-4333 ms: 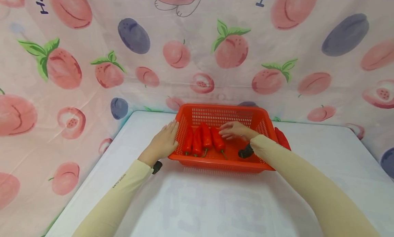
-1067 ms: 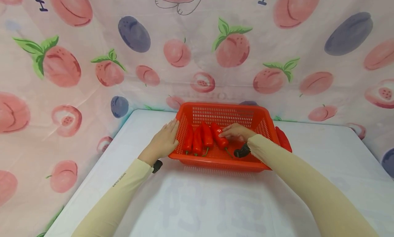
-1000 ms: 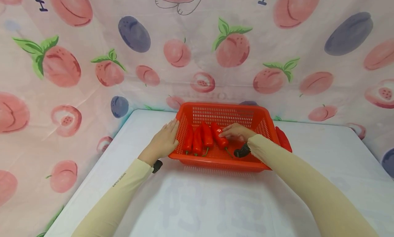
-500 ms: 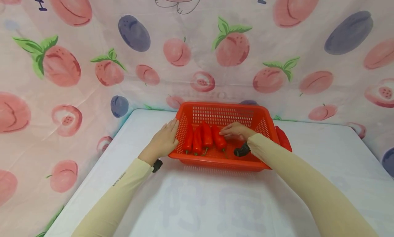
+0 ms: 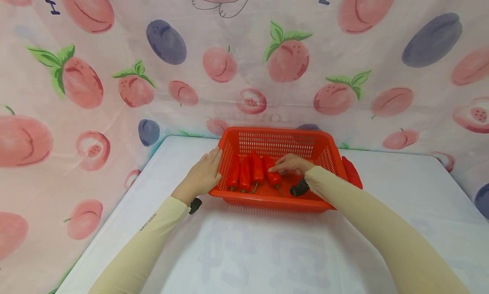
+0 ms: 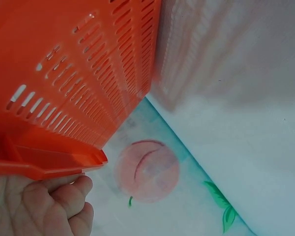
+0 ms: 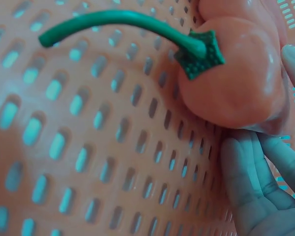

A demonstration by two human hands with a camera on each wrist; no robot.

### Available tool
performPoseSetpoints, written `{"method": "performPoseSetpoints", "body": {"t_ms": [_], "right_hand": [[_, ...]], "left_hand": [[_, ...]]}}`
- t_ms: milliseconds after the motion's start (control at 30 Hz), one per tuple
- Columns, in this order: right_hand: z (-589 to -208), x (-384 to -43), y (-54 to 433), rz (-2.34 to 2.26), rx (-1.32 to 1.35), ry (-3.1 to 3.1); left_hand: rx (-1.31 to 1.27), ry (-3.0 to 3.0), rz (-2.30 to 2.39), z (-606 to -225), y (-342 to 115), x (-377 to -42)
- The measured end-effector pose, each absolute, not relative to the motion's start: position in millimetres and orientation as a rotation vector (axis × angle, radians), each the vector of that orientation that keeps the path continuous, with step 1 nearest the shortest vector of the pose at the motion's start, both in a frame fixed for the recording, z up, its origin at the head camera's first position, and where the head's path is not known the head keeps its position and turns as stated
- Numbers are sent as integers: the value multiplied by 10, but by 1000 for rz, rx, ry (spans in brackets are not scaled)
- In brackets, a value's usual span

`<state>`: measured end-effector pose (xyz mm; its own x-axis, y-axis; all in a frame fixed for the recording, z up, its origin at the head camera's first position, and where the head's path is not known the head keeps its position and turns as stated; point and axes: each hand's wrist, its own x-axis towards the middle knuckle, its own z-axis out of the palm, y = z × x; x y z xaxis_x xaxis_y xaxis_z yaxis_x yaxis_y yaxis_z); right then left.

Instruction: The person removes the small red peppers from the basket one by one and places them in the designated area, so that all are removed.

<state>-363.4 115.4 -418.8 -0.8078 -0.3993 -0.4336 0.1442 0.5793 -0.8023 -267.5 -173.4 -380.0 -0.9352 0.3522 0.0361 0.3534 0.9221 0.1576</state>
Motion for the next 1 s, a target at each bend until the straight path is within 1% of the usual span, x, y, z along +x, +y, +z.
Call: {"method": "performPoseSetpoints", "body": {"t_ms": [267,767,1000], "right_hand": [[-4192,-3632,1161,-1198,-213,2244],[-4164,-3642,1206,-1325,-100,2154],[-4133,-3685,1227,-1305,-106,2230]], "left_hand": [[-563,-3074,-243,-3800,-1730,-2678],[-547,-3085,-264,-3811,-1734,-2673],[-542,-3082,-259,-3805,-1734,-2669]]}}
